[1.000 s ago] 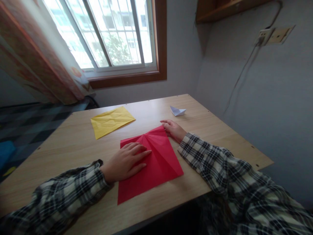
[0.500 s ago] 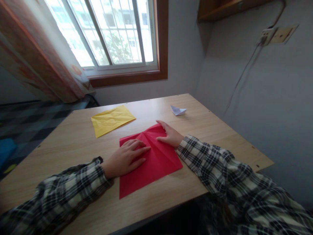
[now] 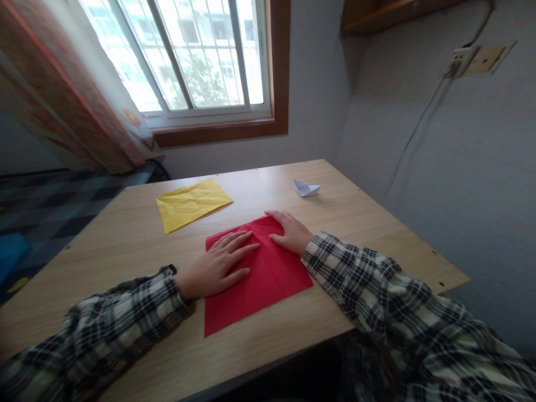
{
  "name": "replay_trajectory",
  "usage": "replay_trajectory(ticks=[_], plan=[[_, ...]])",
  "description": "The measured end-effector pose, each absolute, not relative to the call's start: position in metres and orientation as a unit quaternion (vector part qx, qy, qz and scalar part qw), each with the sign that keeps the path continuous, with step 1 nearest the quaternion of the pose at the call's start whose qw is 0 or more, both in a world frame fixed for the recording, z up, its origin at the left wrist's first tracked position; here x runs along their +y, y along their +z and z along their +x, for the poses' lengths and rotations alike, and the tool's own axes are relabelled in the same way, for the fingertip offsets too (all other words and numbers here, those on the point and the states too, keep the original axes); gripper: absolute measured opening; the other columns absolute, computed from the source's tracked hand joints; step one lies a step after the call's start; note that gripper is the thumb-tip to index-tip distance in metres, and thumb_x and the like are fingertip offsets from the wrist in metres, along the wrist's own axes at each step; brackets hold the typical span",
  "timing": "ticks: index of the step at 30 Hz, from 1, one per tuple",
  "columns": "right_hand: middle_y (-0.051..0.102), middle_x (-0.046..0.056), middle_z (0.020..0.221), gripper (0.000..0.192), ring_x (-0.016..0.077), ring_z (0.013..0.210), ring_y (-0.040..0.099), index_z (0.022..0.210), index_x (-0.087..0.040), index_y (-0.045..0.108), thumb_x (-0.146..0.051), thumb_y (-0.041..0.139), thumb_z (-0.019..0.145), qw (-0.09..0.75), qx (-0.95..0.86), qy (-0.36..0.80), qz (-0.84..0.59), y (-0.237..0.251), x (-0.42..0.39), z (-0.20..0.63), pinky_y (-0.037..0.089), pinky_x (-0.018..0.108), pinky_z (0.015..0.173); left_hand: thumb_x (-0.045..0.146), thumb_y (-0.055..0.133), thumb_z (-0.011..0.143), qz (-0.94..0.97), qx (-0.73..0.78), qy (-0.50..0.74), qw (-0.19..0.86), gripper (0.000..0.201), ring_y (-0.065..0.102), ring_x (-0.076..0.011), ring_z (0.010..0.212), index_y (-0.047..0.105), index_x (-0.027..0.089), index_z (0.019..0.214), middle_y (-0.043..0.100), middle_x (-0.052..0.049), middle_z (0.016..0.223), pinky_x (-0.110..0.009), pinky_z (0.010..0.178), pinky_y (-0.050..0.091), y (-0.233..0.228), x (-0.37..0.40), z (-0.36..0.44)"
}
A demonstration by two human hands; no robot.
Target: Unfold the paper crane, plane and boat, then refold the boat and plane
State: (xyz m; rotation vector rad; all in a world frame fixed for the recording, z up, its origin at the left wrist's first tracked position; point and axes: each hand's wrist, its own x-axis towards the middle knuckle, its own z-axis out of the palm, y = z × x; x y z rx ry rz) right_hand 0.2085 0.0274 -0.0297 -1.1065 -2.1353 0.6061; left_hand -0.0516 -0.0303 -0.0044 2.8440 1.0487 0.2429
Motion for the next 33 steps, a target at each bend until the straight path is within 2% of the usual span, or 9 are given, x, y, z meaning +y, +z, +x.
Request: replay_trajectory(ticks=[3, 6, 11, 18, 21, 24, 27, 30, 33], plan=[[0.061, 0.014, 0.126, 0.05, 0.0272, 0.121, 0.055, 0.129, -0.019, 0.064, -0.019, 0.068, 0.079, 0.303, -0.822, 0.225, -0.426, -0.029, 0.027, 0.207, 0.041, 0.048, 0.111, 0.053, 0.044, 0.098, 0.933, 0.349, 0.068, 0.049, 0.061, 0.028, -0.034, 0.149, 0.042, 0.022, 0.15, 0.035, -0.014, 0.16, -0.058, 0.119, 0.025, -0.005, -0.03, -0.052], [0.061, 0.012, 0.12, 0.042, 0.0258, 0.116, 0.057, 0.122, -0.021, 0.068, -0.02, 0.069, 0.08, 0.299, -0.822, 0.22, -0.432, -0.028, 0.025, 0.207, 0.043, 0.045, 0.108, 0.053, 0.043, 0.098, 0.935, 0.347, 0.065, 0.047, 0.06, 0.028, -0.033, 0.149, 0.041, 0.025, 0.151, 0.035, -0.012, 0.16, -0.057, 0.12, 0.024, -0.004, -0.03, -0.051], [0.06, 0.012, 0.119, 0.037, 0.0253, 0.113, 0.058, 0.119, -0.021, 0.07, -0.021, 0.069, 0.082, 0.289, -0.818, 0.22, -0.446, -0.025, 0.022, 0.206, 0.043, 0.044, 0.107, 0.053, 0.043, 0.098, 0.934, 0.349, 0.059, 0.051, 0.06, 0.029, -0.0329, 0.148, 0.04, 0.027, 0.152, 0.035, -0.012, 0.16, -0.057, 0.12, 0.023, -0.004, -0.03, -0.051], [0.059, 0.012, 0.119, 0.041, 0.0255, 0.113, 0.058, 0.121, -0.018, 0.068, -0.018, 0.068, 0.081, 0.276, -0.823, 0.209, -0.45, -0.026, 0.023, 0.206, 0.045, 0.044, 0.106, 0.052, 0.045, 0.098, 0.933, 0.352, 0.058, 0.058, 0.057, 0.031, -0.0349, 0.147, 0.044, 0.028, 0.15, 0.035, -0.013, 0.159, -0.06, 0.118, 0.025, -0.002, -0.03, -0.051], [0.06, 0.012, 0.124, 0.053, 0.0264, 0.118, 0.057, 0.131, -0.021, 0.062, -0.014, 0.066, 0.079, 0.303, -0.826, 0.207, -0.427, -0.028, 0.023, 0.206, 0.042, 0.046, 0.109, 0.052, 0.046, 0.097, 0.932, 0.352, 0.065, 0.06, 0.056, 0.032, -0.0352, 0.146, 0.046, 0.027, 0.148, 0.037, -0.014, 0.159, -0.06, 0.118, 0.027, -0.001, -0.031, -0.051], [0.058, 0.01, 0.133, 0.071, 0.0269, 0.125, 0.054, 0.146, -0.025, 0.047, -0.01, 0.061, 0.078, 0.338, -0.832, 0.208, -0.387, -0.029, 0.021, 0.205, 0.04, 0.048, 0.113, 0.051, 0.048, 0.097, 0.932, 0.349, 0.072, 0.059, 0.055, 0.033, -0.0351, 0.146, 0.049, 0.027, 0.147, 0.038, -0.013, 0.158, -0.06, 0.118, 0.027, 0.0, -0.031, -0.051], [0.055, 0.01, 0.142, 0.08, 0.0269, 0.129, 0.053, 0.153, -0.027, 0.035, -0.009, 0.057, 0.078, 0.353, -0.838, 0.207, -0.361, -0.028, 0.018, 0.204, 0.039, 0.047, 0.114, 0.05, 0.047, 0.097, 0.933, 0.35, 0.066, 0.058, 0.054, 0.032, -0.035, 0.146, 0.049, 0.027, 0.147, 0.037, -0.013, 0.158, -0.06, 0.118, 0.027, 0.0, -0.031, -0.05], [0.061, 0.009, 0.135, 0.086, 0.0262, 0.119, 0.06, 0.157, -0.03, 0.026, -0.01, 0.058, 0.079, 0.363, -0.825, 0.211, -0.378, -0.025, 0.015, 0.203, 0.045, 0.045, 0.108, 0.051, 0.047, 0.097, 0.933, 0.348, 0.072, 0.058, 0.055, 0.032, -0.0343, 0.146, 0.047, 0.029, 0.147, 0.038, -0.011, 0.158, -0.06, 0.118, 0.027, -0.001, -0.031, -0.051], [0.068, 0.007, 0.124, 0.086, 0.0239, 0.111, 0.065, 0.156, -0.031, 0.026, -0.01, 0.057, 0.079, 0.37, -0.818, 0.23, -0.377, -0.023, 0.014, 0.203, 0.049, 0.044, 0.104, 0.052, 0.047, 0.097, 0.933, 0.346, 0.08, 0.06, 0.055, 0.031, -0.0346, 0.146, 0.046, 0.029, 0.148, 0.038, -0.011, 0.158, -0.06, 0.118, 0.026, -0.003, -0.03, -0.052]])
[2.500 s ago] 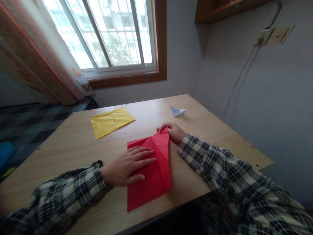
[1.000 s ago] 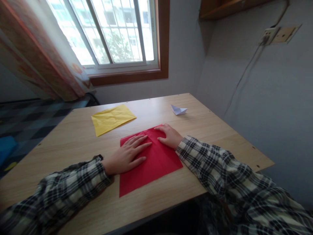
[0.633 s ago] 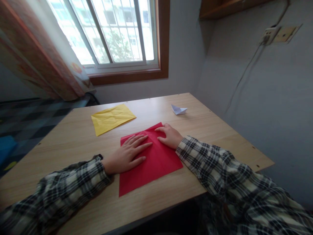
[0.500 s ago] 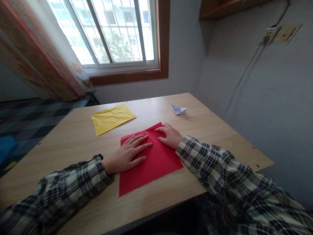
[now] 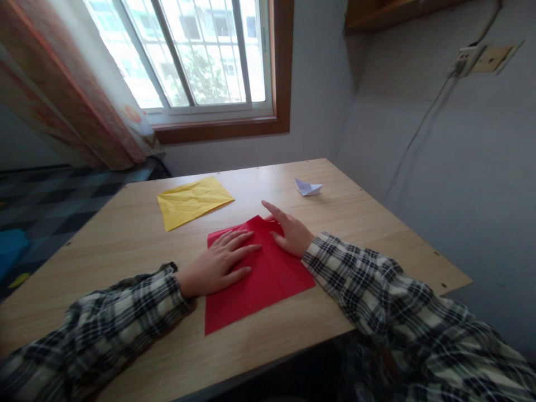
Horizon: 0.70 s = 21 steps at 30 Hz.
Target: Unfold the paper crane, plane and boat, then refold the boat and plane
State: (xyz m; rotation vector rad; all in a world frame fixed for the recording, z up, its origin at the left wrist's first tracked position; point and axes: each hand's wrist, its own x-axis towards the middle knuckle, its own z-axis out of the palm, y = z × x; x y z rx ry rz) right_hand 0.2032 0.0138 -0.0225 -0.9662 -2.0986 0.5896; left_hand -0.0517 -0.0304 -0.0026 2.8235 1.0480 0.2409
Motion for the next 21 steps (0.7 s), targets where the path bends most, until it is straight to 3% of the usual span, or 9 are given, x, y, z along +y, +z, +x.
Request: replay_trajectory(ticks=[9, 14, 21], plan=[[0.069, 0.009, 0.127, 0.051, 0.0232, 0.116, 0.066, 0.13, -0.023, 0.063, -0.013, 0.058, 0.08, 0.364, -0.808, 0.31, -0.344, -0.0218, 0.0156, 0.2014, 0.051, 0.045, 0.104, 0.052, 0.047, 0.097, 0.932, 0.351, 0.075, 0.056, 0.057, 0.031, -0.034, 0.147, 0.046, 0.026, 0.148, 0.039, -0.012, 0.157, -0.059, 0.119, 0.026, -0.0042, -0.0313, -0.0521], [0.071, 0.006, 0.125, 0.05, 0.0237, 0.118, 0.065, 0.124, -0.024, 0.068, -0.011, 0.059, 0.076, 0.339, -0.838, 0.299, -0.307, -0.0184, 0.0149, 0.2017, 0.047, 0.045, 0.108, 0.054, 0.048, 0.096, 0.93, 0.355, 0.083, 0.052, 0.058, 0.035, -0.0329, 0.145, 0.051, 0.02, 0.143, 0.047, -0.015, 0.151, -0.056, 0.12, 0.026, -0.0075, -0.0297, -0.0526], [0.07, 0.007, 0.127, 0.036, 0.0234, 0.119, 0.065, 0.113, -0.025, 0.074, -0.014, 0.058, 0.082, 0.332, -0.856, 0.276, -0.285, -0.0231, 0.0176, 0.2013, 0.048, 0.044, 0.107, 0.049, 0.049, 0.097, 0.931, 0.354, 0.084, 0.029, 0.051, 0.037, -0.0333, 0.143, 0.055, 0.021, 0.14, 0.049, -0.013, 0.15, -0.057, 0.12, 0.027, -0.0037, -0.0332, -0.0502]])
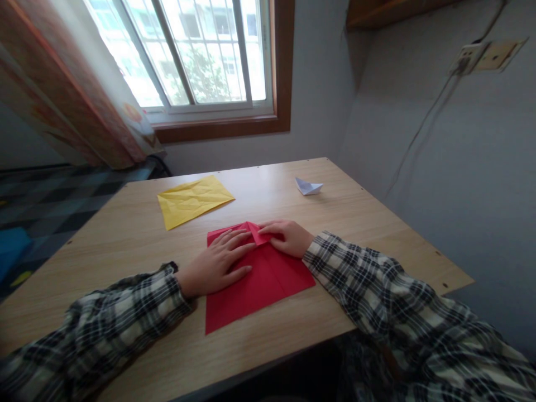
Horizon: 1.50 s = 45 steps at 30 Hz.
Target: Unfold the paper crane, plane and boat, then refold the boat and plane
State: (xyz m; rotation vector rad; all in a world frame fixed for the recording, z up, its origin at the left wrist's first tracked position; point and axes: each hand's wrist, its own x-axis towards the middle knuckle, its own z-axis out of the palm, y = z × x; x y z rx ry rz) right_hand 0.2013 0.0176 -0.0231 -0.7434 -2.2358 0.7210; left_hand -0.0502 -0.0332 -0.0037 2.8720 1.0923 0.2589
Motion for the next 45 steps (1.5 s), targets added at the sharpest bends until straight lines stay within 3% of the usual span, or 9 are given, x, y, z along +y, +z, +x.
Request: replay_trajectory(ticks=[11, 24, 31, 45], plan=[[0.072, 0.005, 0.122, 0.028, 0.021, 0.118, 0.066, 0.109, -0.027, 0.075, -0.02, 0.056, 0.09, 0.322, -0.865, 0.261, -0.282, -0.0254, 0.0198, 0.2024, 0.05, 0.042, 0.107, 0.054, 0.052, 0.093, 0.912, 0.395, 0.112, -0.013, 0.053, 0.051, -0.0343, 0.129, 0.061, 0.015, 0.126, 0.057, -0.017, 0.137, -0.052, 0.108, 0.044, -0.0008, -0.0362, -0.0475], [0.074, 0.007, 0.118, 0.028, 0.0181, 0.118, 0.066, 0.109, -0.022, 0.074, -0.021, 0.05, 0.097, 0.295, -0.922, 0.133, -0.211, -0.0286, 0.0251, 0.2049, 0.051, 0.038, 0.106, 0.055, 0.054, 0.091, 0.904, 0.407, 0.132, 0.005, 0.055, 0.053, -0.0328, 0.131, 0.056, 0.013, 0.127, 0.059, -0.018, 0.137, -0.049, 0.111, 0.044, -0.005, -0.0332, -0.0489], [0.074, 0.006, 0.119, 0.027, 0.0221, 0.121, 0.064, 0.113, -0.022, 0.072, -0.019, 0.052, 0.095, 0.272, -0.945, 0.06, -0.172, -0.0291, 0.0251, 0.2043, 0.05, 0.043, 0.104, 0.054, 0.051, 0.093, 0.906, 0.409, 0.108, 0.0, 0.06, 0.049, -0.0325, 0.135, 0.053, 0.012, 0.136, 0.055, -0.017, 0.142, -0.05, 0.113, 0.041, -0.0043, -0.0336, -0.0484], [0.073, 0.007, 0.121, 0.029, 0.0217, 0.124, 0.061, 0.116, -0.022, 0.071, -0.019, 0.053, 0.095, 0.238, -0.953, 0.045, -0.184, -0.0281, 0.024, 0.205, 0.045, 0.044, 0.106, 0.053, 0.049, 0.095, 0.915, 0.389, 0.106, -0.004, 0.057, 0.049, -0.0339, 0.132, 0.056, 0.016, 0.138, 0.055, -0.016, 0.141, -0.052, 0.111, 0.042, -0.003, -0.032, -0.0485]])
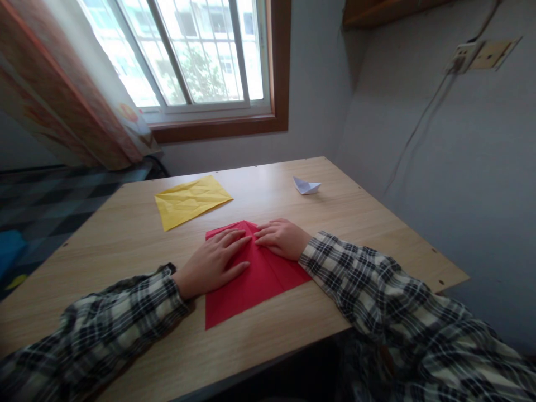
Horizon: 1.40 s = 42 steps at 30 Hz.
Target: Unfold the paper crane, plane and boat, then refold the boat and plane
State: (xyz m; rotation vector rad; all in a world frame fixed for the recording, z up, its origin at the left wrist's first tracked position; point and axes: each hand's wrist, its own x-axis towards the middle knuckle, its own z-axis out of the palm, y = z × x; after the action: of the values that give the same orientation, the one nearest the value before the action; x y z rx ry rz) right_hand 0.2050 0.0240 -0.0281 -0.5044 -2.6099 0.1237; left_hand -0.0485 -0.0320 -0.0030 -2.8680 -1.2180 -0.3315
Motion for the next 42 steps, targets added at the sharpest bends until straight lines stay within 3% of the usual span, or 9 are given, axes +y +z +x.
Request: replay_trajectory(ticks=[10, 35, 42], plan=[[0.071, 0.006, 0.125, 0.031, 0.021, 0.129, 0.058, 0.119, -0.024, 0.07, -0.017, 0.052, 0.094, 0.217, -0.958, 0.039, -0.186, -0.0271, 0.0219, 0.2054, 0.042, 0.045, 0.108, 0.053, 0.049, 0.095, -0.914, -0.396, -0.09, 0.011, 0.057, 0.048, -0.0332, 0.133, 0.056, 0.017, 0.139, 0.054, -0.016, 0.143, -0.051, 0.113, 0.04, -0.0021, -0.0329, -0.0484], [0.074, 0.007, 0.118, 0.025, 0.0204, 0.114, 0.067, 0.109, -0.022, 0.073, -0.03, 0.051, 0.099, 0.243, -0.943, 0.095, -0.205, -0.0217, 0.0164, 0.2031, 0.045, 0.043, 0.103, 0.055, 0.048, 0.095, -0.922, -0.377, -0.09, -0.003, 0.058, 0.048, -0.0334, 0.133, 0.055, 0.019, 0.14, 0.054, -0.015, 0.143, -0.052, 0.112, 0.04, -0.0024, -0.0296, -0.0544], [0.056, 0.014, 0.145, 0.045, 0.0279, 0.136, 0.049, 0.133, -0.019, 0.062, -0.044, 0.054, 0.097, 0.221, -0.937, 0.088, -0.257, -0.0251, 0.0176, 0.2036, 0.038, 0.051, 0.112, 0.054, 0.049, 0.095, -0.921, -0.378, -0.091, 0.005, 0.059, 0.044, -0.0348, 0.138, 0.054, 0.016, 0.14, 0.049, -0.017, 0.149, -0.054, 0.114, 0.037, -0.0017, -0.0292, -0.0535]])
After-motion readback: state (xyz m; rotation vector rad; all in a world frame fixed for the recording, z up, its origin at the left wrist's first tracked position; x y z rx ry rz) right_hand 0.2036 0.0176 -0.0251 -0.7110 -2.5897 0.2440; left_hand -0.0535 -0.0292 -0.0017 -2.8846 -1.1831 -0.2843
